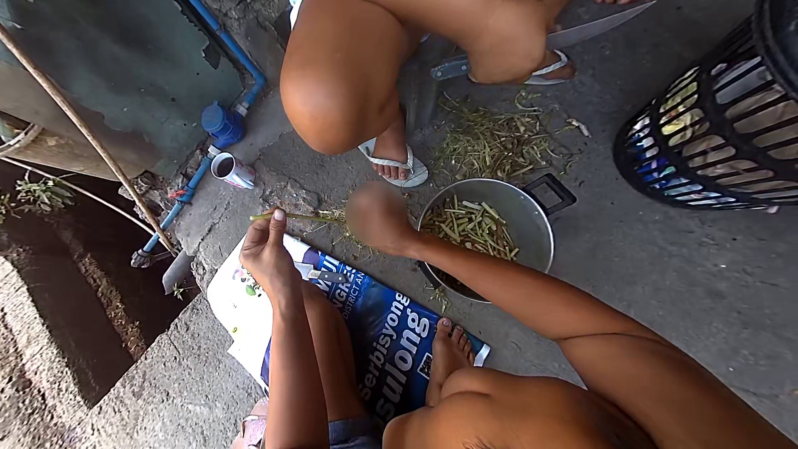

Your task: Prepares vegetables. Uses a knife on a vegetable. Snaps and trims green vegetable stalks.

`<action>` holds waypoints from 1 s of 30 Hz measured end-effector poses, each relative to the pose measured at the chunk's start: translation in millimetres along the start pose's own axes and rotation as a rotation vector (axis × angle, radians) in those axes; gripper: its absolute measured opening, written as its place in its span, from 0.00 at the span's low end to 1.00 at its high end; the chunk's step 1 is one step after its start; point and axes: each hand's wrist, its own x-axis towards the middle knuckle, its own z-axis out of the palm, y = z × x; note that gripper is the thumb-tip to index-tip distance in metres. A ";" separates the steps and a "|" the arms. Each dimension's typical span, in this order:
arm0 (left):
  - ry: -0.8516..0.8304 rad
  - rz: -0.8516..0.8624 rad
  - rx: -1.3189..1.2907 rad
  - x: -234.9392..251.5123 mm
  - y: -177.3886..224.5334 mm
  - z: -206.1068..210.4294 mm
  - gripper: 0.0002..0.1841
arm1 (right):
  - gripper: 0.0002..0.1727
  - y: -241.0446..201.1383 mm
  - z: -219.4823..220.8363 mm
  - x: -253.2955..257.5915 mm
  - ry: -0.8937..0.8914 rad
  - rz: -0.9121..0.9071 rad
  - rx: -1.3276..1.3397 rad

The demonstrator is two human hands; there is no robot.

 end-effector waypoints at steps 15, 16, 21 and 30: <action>0.288 -0.003 0.068 45.8 14.0 -71.7 0.07 | 0.12 61.6 7.9 19.7 -0.371 0.325 -0.166; 0.301 -0.006 0.065 47.8 17.8 -75.7 0.06 | 0.12 66.4 7.5 21.4 -0.395 0.345 -0.195; 0.398 0.029 0.038 57.5 53.8 -97.2 0.07 | 0.11 87.4 -6.7 26.0 -0.512 0.470 -0.345; 0.674 0.261 -0.093 71.4 72.2 -159.2 0.05 | 0.23 102.9 -22.5 34.6 -0.477 0.649 -0.476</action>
